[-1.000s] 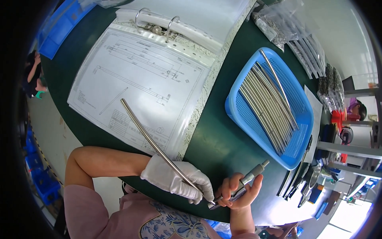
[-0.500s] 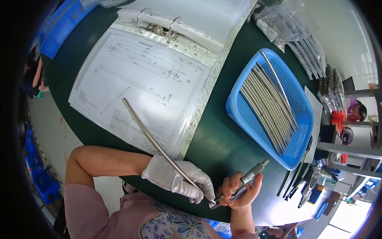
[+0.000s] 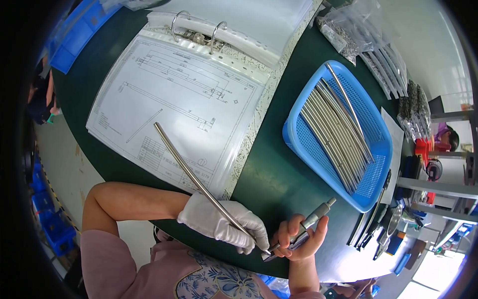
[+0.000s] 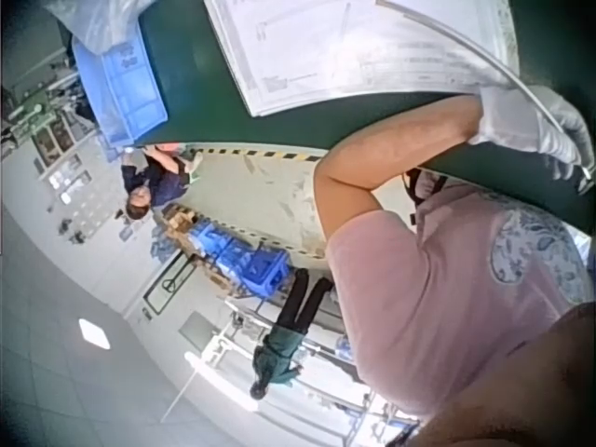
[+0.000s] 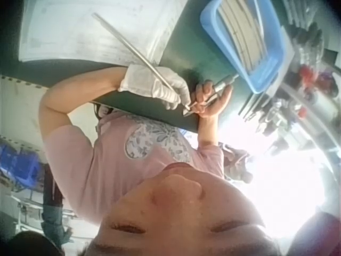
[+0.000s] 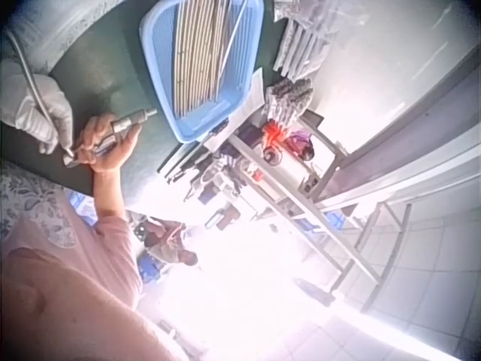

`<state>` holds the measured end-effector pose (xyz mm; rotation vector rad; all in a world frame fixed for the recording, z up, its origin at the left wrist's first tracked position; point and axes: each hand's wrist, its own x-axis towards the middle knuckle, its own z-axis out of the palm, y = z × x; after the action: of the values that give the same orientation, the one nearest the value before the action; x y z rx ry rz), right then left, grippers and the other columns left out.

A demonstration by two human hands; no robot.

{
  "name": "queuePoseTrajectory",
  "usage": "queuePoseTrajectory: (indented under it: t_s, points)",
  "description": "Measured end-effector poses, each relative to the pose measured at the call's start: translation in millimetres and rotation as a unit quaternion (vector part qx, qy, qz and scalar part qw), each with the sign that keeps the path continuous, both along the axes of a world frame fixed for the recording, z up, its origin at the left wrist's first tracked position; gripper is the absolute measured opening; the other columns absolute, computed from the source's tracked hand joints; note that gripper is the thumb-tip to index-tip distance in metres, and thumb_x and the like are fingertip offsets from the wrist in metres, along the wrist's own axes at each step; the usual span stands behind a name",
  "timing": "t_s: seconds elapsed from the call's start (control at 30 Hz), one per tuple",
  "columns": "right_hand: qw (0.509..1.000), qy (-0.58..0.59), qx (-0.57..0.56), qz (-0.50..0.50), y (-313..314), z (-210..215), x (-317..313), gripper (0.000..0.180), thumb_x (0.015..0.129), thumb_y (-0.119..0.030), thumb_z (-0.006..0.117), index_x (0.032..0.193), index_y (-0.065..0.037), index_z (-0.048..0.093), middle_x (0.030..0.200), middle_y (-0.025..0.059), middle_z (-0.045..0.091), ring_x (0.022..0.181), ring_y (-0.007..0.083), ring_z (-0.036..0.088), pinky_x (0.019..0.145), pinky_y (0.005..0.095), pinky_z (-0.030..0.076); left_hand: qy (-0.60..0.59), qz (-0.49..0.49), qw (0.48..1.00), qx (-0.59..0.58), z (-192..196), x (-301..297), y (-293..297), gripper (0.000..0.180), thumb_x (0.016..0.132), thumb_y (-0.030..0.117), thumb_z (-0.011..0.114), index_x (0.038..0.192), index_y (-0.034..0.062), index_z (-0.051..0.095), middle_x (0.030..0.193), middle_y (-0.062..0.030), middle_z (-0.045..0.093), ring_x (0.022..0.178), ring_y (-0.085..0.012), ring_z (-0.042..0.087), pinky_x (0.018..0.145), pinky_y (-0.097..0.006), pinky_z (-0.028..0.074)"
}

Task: The recorder uses a digital caliper and a micrometer to measure the dimensions of metal rods while consulting a technical diagram.

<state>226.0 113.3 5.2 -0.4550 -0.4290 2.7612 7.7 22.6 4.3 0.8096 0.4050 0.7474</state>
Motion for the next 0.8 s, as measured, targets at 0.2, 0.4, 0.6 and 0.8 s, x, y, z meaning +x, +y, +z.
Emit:
queuePoseTrajectory:
  t_s: [0.2, 0.4, 0.6, 0.8]
  points:
    - [1.0, 0.006, -0.004, 0.003, 0.0, -0.7, -0.3, 0.07, 0.083, -0.066, 0.025, 0.086, -0.001, 0.05, 0.071, 0.0173, 0.054, 0.043, 0.0161, 0.045, 0.041, 0.0296, 0.04, 0.0, 0.0, 1.0, 0.005, 0.4, -0.5, -0.1, 0.027, 0.087, 0.012, 0.05, 0.11, -0.0037, 0.052, 0.094, -0.0083, 0.058, 0.082, -0.0122, 0.055, 0.075, -0.026, 0.044]
    - [1.0, 0.01, -0.006, 0.007, 0.8, -1.2, 0.2, 0.069, 0.083, -0.066, 0.026, 0.087, -0.001, 0.05, 0.072, 0.0175, 0.054, 0.044, 0.0164, 0.046, 0.041, 0.0298, 0.04, 0.01, -0.004, 1.0, 0.002, 2.4, -1.7, -0.1, 0.028, 0.088, 0.013, 0.05, 0.11, -0.0034, 0.052, 0.093, -0.0079, 0.058, 0.082, -0.0121, 0.055, 0.075, -0.026, 0.044]
    - [1.0, 0.014, -0.001, 0.012, 2.0, -1.7, -0.4, 0.069, 0.083, -0.066, 0.027, 0.088, -0.001, 0.05, 0.072, 0.0174, 0.054, 0.044, 0.0165, 0.046, 0.041, 0.0299, 0.039, 0.006, -0.006, 1.0, -0.004, 1.5, -1.0, 0.0, 0.028, 0.088, 0.013, 0.05, 0.11, -0.0032, 0.052, 0.093, -0.0073, 0.058, 0.081, -0.0117, 0.055, 0.075, -0.025, 0.044]
    - [1.0, 0.012, -0.003, 0.014, 1.9, -1.5, 0.0, 0.069, 0.083, -0.066, 0.027, 0.089, -0.001, 0.051, 0.073, 0.017, 0.054, 0.044, 0.0163, 0.045, 0.041, 0.0298, 0.038, 0.008, -0.005, 1.0, -0.005, 1.9, -1.4, 0.1, 0.028, 0.087, 0.011, 0.05, 0.111, -0.0033, 0.052, 0.093, -0.0073, 0.058, 0.082, -0.0114, 0.054, 0.075, -0.025, 0.044]
